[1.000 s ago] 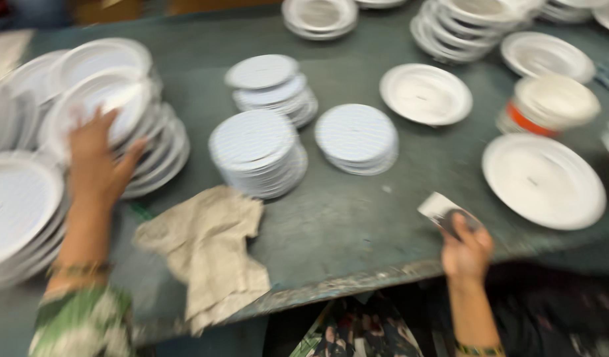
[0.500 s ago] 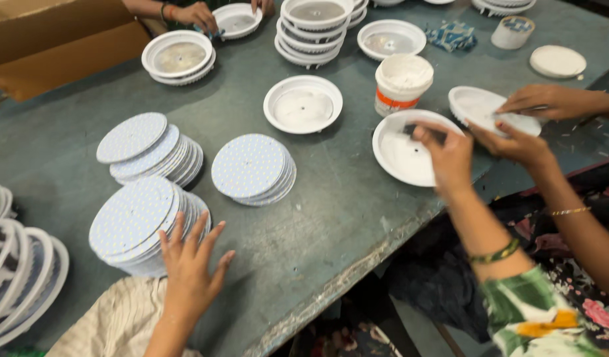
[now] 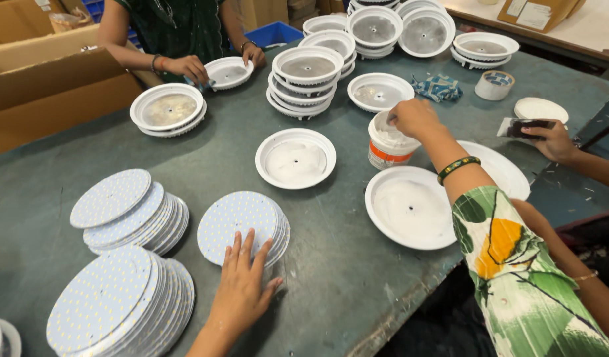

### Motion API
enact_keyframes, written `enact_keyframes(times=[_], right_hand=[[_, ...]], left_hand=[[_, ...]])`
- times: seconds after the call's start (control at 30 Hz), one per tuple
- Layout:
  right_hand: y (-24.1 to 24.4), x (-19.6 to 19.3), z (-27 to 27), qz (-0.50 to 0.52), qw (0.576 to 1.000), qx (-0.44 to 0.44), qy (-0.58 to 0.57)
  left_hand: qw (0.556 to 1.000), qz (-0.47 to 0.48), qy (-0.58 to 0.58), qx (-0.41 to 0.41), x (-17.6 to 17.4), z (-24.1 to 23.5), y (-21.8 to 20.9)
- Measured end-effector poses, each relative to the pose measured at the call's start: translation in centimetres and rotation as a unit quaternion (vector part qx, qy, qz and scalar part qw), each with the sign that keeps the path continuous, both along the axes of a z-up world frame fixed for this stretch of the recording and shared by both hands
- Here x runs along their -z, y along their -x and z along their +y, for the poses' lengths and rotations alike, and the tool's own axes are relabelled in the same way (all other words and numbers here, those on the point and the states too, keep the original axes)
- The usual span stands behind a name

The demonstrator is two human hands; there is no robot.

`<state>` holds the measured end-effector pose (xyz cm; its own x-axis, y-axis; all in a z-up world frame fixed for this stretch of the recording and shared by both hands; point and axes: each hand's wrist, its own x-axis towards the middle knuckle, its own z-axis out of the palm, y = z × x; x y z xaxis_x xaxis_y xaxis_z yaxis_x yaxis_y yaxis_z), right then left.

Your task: The person repeatedly picks up circular LED modules, scoops a white compound from a container with a small spatula, and spreads it over the module's surface. Finished modules are stacked on the table. The process is repeated for multiple units.

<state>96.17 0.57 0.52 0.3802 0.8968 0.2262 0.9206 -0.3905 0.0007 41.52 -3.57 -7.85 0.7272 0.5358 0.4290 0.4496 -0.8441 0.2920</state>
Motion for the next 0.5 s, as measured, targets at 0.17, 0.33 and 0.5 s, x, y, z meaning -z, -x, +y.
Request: enact_keyframes(times=[0.17,0.33,0.5], right_hand=[[-2.6,-3.3,0.5,0.076,0.987,-0.083,0.118],[-2.1,-3.8,-2.8,0.173,0.981,-0.084,-0.003],[0.9,-2.1,-5.9,0.23,0.966,-0.083,-0.082]], left_hand=[[1.0,0.007,0.02,-0.02,0.8,0.6,0.1],[0.999,-0.029,0.004,-0.035,0.3,0.7,-0.6],[0.995,-0.085,0.048,0.039,-0.8,-1.3,-2.9]])
